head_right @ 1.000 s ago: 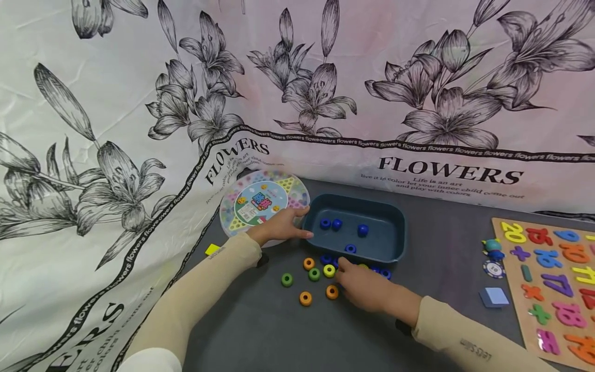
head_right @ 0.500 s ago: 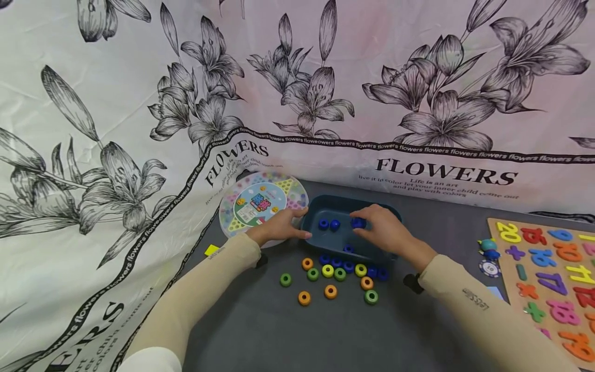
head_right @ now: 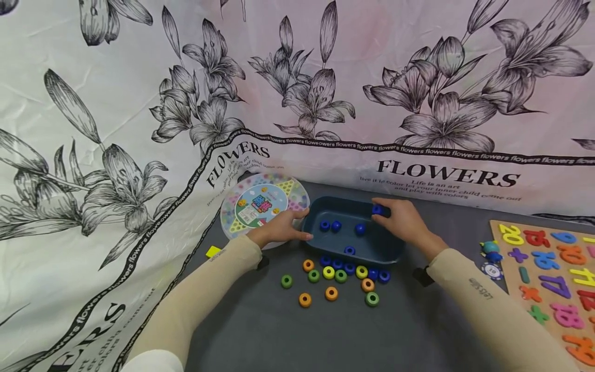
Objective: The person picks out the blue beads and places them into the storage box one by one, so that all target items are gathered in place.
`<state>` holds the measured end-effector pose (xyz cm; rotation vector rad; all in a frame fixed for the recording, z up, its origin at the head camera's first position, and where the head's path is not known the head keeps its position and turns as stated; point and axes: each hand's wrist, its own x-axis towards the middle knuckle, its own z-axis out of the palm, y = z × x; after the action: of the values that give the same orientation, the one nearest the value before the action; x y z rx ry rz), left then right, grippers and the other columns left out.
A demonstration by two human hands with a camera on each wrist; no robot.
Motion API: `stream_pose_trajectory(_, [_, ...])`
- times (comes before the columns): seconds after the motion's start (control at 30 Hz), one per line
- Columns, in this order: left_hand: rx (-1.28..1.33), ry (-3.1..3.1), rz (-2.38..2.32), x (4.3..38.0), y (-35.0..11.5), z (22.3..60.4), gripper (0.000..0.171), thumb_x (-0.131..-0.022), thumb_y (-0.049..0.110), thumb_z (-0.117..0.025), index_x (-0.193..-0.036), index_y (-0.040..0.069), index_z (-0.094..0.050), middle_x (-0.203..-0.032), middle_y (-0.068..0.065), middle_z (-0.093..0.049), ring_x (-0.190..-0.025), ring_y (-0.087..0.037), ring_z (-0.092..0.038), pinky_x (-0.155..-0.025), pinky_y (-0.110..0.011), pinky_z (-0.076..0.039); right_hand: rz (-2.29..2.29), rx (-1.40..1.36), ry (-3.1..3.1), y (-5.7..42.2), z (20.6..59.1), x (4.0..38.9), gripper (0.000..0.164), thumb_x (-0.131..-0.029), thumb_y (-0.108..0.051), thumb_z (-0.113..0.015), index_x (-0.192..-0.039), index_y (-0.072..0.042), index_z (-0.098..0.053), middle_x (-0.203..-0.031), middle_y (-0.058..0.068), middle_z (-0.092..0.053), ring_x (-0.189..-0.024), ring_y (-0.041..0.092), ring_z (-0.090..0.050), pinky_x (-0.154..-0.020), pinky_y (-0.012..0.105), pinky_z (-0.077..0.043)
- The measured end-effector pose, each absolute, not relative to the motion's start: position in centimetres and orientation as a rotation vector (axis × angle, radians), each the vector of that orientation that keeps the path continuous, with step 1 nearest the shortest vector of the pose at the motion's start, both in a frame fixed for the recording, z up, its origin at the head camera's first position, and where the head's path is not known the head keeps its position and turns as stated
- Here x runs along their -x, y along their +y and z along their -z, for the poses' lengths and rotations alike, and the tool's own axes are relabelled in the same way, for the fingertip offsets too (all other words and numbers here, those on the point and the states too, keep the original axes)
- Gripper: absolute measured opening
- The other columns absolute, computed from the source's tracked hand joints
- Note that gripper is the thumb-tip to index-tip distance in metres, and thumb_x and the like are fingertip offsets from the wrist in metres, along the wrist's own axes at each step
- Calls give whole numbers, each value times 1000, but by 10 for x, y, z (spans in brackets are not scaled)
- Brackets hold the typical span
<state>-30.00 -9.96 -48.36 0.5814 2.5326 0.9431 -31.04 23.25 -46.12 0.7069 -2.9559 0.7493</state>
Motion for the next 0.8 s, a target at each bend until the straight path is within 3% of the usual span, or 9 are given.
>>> stream_pose_trajectory(0.13, [-602, 2532, -945, 299, -101, 485, 87, -80, 42, -71, -146, 8, -27, -153, -3, -25, -139, -17, -29, -104, -31, -41, -779, -711, -2913, 231, 459, 309, 50, -90, -33, -61, -132, -7, -53, -81, 13, -67, -37, 7, -23, -42, 25, -29])
stream_pose_trajectory(0.2, [-606, 2535, -946, 299, -101, 485, 86, -80, 42, -71, -147, 8, -27, -153, -3, -25, -139, -18, -30, -103, -31, -42, -781, -716, -2891, 229, 457, 308, 49, -90, -33, -60, -132, -7, -53, -99, 18, -68, -36, 8, -22, -43, 25, -29])
stream_pose_trajectory(0.23, [-608, 2537, -944, 299, -101, 485, 87, -80, 42, -71, -146, 8, -27, -153, -2, -25, -139, -18, -30, -103, -31, -42, -787, -713, -2892, 227, 456, 307, 49, -91, -33, -60, -132, -8, -53, -91, 18, -68, -36, 8, -23, -42, 26, -29])
stream_pose_trajectory(0.3, [-608, 2540, -941, 299, -102, 486, 86, -80, 42, -71, -146, 8, -27, -153, -1, -25, -139, -17, -30, -104, -32, -41, -791, -743, -2869, 223, 454, 304, 47, -91, -33, -59, -131, -9, -54, -101, 18, -68, -35, 8, -24, -44, 26, -32])
stream_pose_trajectory(0.33, [-607, 2541, -940, 300, -102, 487, 86, -80, 42, -71, -146, 8, -27, -153, -1, -25, -139, -17, -30, -104, -32, -41, -796, -770, -2847, 220, 453, 302, 45, -91, -32, -60, -129, -9, -55, -101, 17, -68, -37, 10, -35, -48, 28, -37])
stream_pose_trajectory(0.43, [-596, 2539, -937, 300, -102, 489, 87, -79, 43, -71, -147, 10, -27, -153, 0, -25, -139, -16, -29, -106, -32, -40, -788, -936, -2762, 206, 449, 286, 32, -89, -24, -64, -118, -11, -63, -99, 10, -70, -57, 13, -58, -60, 33, -49])
stream_pose_trajectory(0.53, [-584, 2537, -931, 299, -102, 488, 87, -80, 44, -70, -147, 11, -26, -153, 0, -25, -138, -16, -31, -104, -31, -41, -701, -1224, -2664, 187, 447, 262, 19, -84, -17, -68, -103, -15, -68, -98, 0, -69, -83, 11, -65, -71, 31, -53])
stream_pose_trajectory(0.67, [-578, 2536, -943, 299, -103, 484, 87, -80, 43, -70, -147, 11, -25, -153, -1, -25, -137, -17, -33, -102, -30, -42, -449, -1508, -2738, 163, 457, 233, 17, -83, -16, -69, -100, -15, -68, -89, -3, -66, -70, 4, -59, -61, 23, -50])
stream_pose_trajectory(0.8, [-579, 2517, -963, 298, -102, 486, 87, -80, 43, -70, -148, 11, -24, -154, -1, -23, -139, -16, -30, -104, -30, -41, -58, -1424, -2917, 150, 479, 211, 20, -83, -10, -67, -103, -7, -67, -86, 4, -64, -64, 11, -58, -54, 27, -49])
